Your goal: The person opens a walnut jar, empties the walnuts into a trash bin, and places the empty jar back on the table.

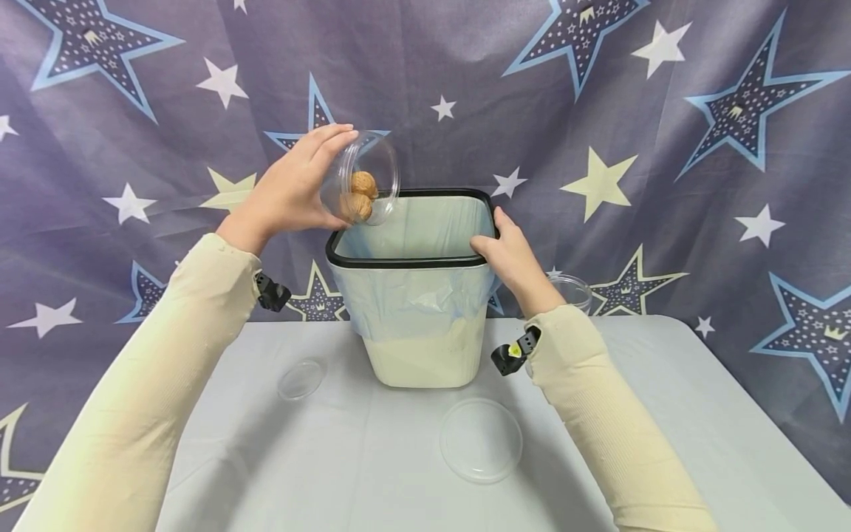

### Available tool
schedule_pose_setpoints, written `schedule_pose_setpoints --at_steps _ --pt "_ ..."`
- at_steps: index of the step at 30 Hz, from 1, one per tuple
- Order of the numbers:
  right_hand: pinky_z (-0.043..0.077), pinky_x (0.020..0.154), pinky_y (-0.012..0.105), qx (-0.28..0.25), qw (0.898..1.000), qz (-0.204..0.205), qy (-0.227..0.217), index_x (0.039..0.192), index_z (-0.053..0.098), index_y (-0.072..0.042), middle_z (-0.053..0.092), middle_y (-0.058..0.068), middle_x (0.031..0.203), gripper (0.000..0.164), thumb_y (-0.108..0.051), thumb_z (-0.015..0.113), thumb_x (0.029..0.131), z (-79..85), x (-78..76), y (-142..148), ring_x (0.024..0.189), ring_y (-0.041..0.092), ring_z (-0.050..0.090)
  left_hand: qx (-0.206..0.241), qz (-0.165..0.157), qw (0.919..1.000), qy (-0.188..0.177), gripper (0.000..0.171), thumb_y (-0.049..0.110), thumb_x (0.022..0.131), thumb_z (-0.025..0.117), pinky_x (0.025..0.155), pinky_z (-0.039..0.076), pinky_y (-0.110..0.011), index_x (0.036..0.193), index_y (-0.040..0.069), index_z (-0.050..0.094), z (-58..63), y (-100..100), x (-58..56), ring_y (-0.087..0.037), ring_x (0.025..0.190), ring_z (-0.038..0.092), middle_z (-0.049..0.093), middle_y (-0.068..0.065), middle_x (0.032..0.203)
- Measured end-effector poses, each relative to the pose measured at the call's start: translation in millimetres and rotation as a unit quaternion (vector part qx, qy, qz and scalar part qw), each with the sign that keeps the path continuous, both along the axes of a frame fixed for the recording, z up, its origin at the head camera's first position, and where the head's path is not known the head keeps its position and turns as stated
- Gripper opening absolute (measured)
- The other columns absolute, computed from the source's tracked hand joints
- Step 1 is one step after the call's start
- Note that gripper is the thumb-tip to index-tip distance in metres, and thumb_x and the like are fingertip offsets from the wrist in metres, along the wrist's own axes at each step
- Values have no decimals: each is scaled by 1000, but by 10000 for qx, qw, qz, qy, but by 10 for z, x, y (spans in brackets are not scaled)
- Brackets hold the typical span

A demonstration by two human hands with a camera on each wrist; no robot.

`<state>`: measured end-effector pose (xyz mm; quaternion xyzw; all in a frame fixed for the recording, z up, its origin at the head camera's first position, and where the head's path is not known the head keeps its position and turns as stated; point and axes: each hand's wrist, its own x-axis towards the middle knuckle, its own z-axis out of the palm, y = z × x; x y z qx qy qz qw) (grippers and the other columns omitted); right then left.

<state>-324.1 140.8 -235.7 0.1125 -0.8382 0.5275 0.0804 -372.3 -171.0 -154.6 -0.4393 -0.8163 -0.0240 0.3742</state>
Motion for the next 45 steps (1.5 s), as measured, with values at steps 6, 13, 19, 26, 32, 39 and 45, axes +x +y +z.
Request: schedule_pose_setpoints --at_steps 6,13,19,26,32,39,45 --pt "18 112 34 -11 10000 16 -6 150 7 -5 6 8 157 79 -12 45 81 -6 -4 -3 142 17 9 166 195 9996 -92 115 22 47 93 115 20 -33 142 2 33 -36 -41 -18 -31 136 29 35 -18 145" --pt "18 112 34 18 10000 -22 61 150 9 -4 8 9 157 80 -12 46 80 -13 -22 8 142 17 10 229 70 9996 -136 114 22 47 93 115 21 -34 142 2 33 -40 -62 -25 -31 137 29 36 -18 145" --pt "18 113 33 21 10000 -29 84 150 9 -3 9 10 157 79 -11 46 80 -18 -23 13 142 17 10 194 8 9998 -110 113 21 47 93 115 21 -34 141 1 33 -39 -50 -26 -32 136 29 36 -18 144" --pt "18 112 33 -7 10000 -28 62 150 8 -3 8 10 157 79 -11 45 80 -12 -23 10 142 17 10 155 52 9999 -41 113 21 47 94 114 22 -35 141 1 34 -36 -59 -26 -32 136 30 36 -18 144" --pt "18 112 33 -30 10000 -26 71 150 9 -2 8 11 157 79 -11 45 80 -12 -24 1 142 17 10 226 -32 9997 132 112 19 47 94 116 18 -36 140 0 34 -35 -70 -31 -33 136 30 36 -19 144" --pt "17 113 33 -59 9999 -32 86 150 9 -3 8 10 157 79 -11 45 80 -16 -19 -2 142 17 10 334 -198 9992 120 114 20 46 94 116 17 -35 141 -1 34 -48 -68 -48 -32 136 30 36 -19 145" --pt "17 113 33 -32 9999 -21 114 150 9 -3 9 12 157 79 -11 45 80 -17 -19 -1 142 17 10 291 -273 9991 174 115 22 46 94 115 19 -33 141 -1 33 -69 -78 -64 -32 136 30 36 -19 145"
